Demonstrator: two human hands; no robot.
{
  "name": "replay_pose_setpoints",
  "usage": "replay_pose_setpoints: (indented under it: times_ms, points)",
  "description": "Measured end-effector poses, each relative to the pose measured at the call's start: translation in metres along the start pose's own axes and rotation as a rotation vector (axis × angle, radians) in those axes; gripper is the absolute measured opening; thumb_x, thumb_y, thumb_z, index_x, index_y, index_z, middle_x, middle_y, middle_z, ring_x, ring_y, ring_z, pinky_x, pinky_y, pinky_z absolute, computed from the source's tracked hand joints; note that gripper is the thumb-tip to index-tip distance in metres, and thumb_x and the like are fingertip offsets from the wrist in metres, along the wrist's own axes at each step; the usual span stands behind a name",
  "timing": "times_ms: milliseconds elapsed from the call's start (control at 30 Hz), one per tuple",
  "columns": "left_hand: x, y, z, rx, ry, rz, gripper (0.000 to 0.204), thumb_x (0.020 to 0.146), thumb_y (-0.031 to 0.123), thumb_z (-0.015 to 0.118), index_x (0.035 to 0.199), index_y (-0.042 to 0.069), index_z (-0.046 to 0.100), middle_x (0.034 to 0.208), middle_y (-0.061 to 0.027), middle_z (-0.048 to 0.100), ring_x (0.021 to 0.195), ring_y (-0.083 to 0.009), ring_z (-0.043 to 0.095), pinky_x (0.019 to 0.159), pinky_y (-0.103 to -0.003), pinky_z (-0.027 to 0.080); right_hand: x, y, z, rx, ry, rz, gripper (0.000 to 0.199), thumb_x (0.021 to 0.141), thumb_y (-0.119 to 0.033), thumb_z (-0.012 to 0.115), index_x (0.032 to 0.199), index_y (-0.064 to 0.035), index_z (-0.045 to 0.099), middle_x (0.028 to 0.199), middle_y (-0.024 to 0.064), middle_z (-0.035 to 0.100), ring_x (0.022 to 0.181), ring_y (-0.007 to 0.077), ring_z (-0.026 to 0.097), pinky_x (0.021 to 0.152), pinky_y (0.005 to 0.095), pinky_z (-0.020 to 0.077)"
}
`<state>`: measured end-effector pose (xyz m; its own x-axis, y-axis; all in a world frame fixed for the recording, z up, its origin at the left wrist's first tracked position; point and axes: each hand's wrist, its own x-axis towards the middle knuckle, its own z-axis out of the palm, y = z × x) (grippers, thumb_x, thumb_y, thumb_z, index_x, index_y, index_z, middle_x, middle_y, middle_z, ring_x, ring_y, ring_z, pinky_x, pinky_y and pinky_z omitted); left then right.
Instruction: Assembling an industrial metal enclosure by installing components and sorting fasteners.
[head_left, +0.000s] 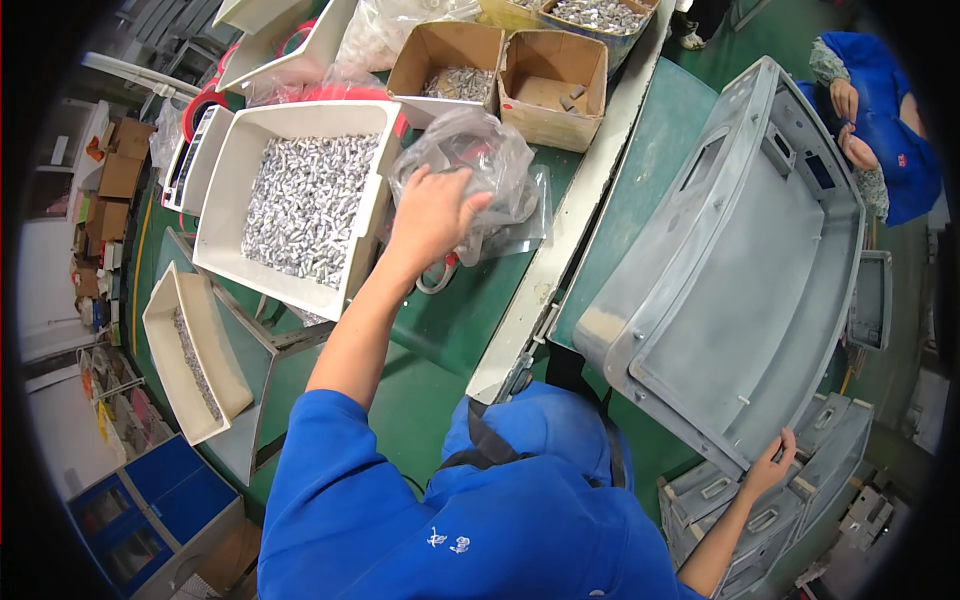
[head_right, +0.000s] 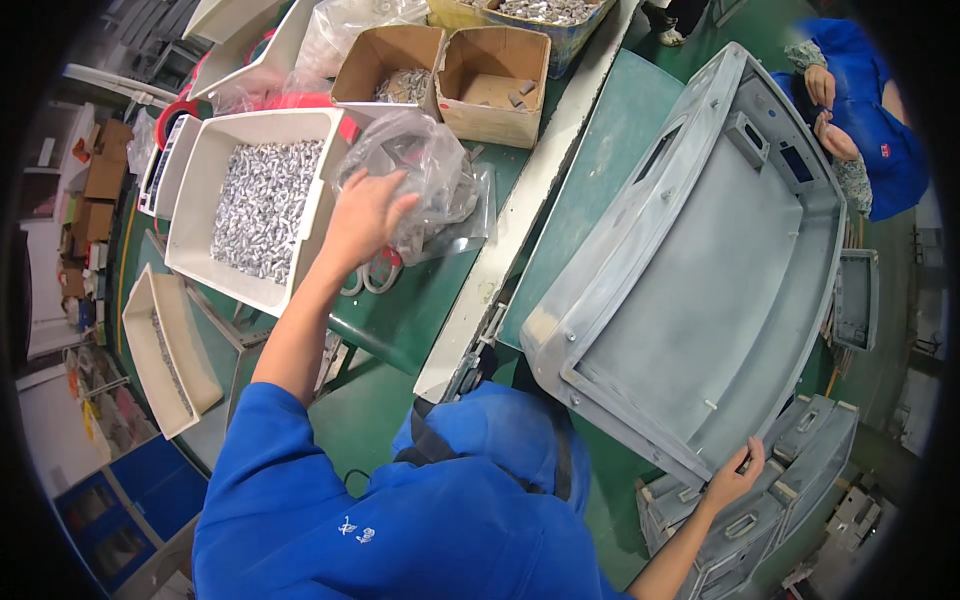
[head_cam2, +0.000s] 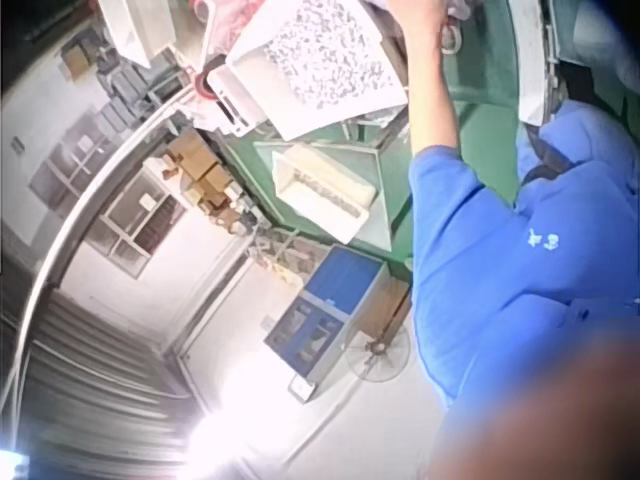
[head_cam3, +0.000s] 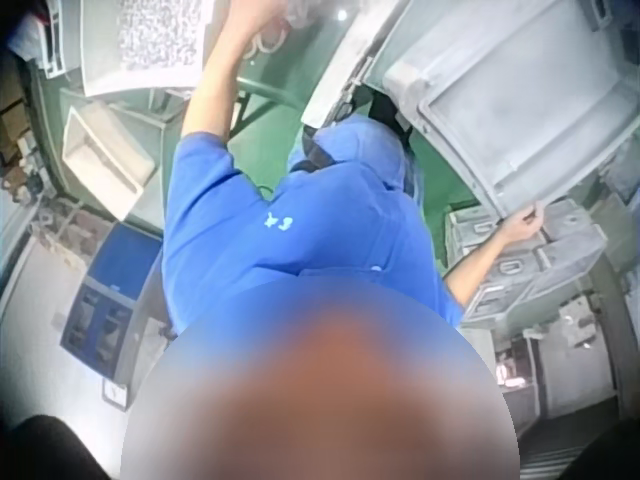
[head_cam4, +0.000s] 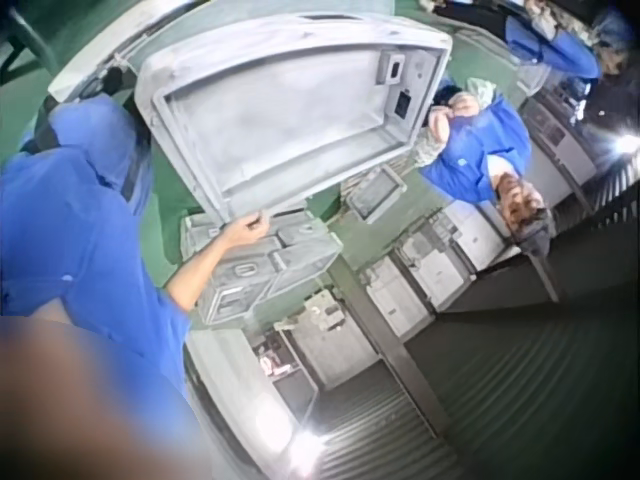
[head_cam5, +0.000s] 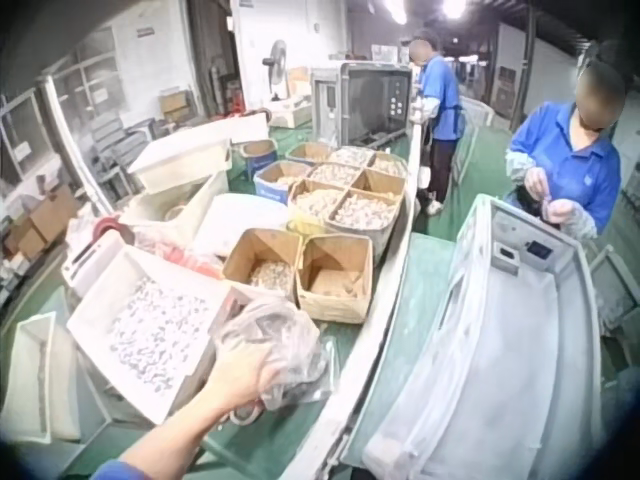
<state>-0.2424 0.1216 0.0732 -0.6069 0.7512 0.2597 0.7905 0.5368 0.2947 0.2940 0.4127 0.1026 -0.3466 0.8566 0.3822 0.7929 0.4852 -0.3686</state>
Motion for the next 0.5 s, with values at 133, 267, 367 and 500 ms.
replay_pose_setpoints:
  times_ms: [133,267,367,500]
  points:
    - [-0.008,0.020,0.014,-0.056,-0.435,-0.085,0.033,0.081,0.033,0.053,0.105,0.009,0.054,0.086,-0.0169,0.060,0.085,-0.0310,0.057,0.075,-0.042,0.043,0.001,0.002,0.001,-0.007,-0.001,-0.008,0.017,0.085,-0.006,0.049,0.099,0.0011,0.056,0.106,0.0107,0.055,0.099,0.0207,0.051,0.089,0.0299,0.0362]
    - [-0.037,0.042,0.035,-0.203,-0.437,-0.017,0.034,0.082,0.030,0.052,0.109,0.010,0.051,0.072,-0.0146,0.060,0.069,-0.0348,0.057,0.068,-0.043,0.043,0.002,0.000,-0.004,-0.095,-0.054,-0.050,0.018,0.085,-0.006,0.049,0.101,0.0000,0.055,0.106,0.0111,0.055,0.099,0.0218,0.051,0.088,0.0303,0.0366]
    - [-0.038,0.049,0.025,-0.203,-0.409,0.020,0.040,0.084,0.028,0.051,0.117,0.006,0.047,0.081,-0.0164,0.060,0.076,-0.0327,0.057,0.069,-0.042,0.043,0.021,-0.026,-0.014,-0.174,-0.043,-0.022,0.021,0.084,-0.006,0.050,0.104,-0.0001,0.054,0.107,0.0116,0.055,0.102,0.0221,0.050,0.089,0.0306,0.0363]
    - [-0.040,0.046,0.022,-0.531,-0.274,-0.055,0.040,0.086,0.027,0.048,0.117,0.002,0.046,0.089,-0.0203,0.058,0.084,-0.0349,0.055,0.074,-0.041,0.042,0.056,-0.169,-0.012,0.185,-0.156,-0.248,0.025,0.081,-0.004,0.050,0.106,0.0016,0.053,0.109,0.0134,0.053,0.105,0.0234,0.048,0.091,0.0330,0.0357]
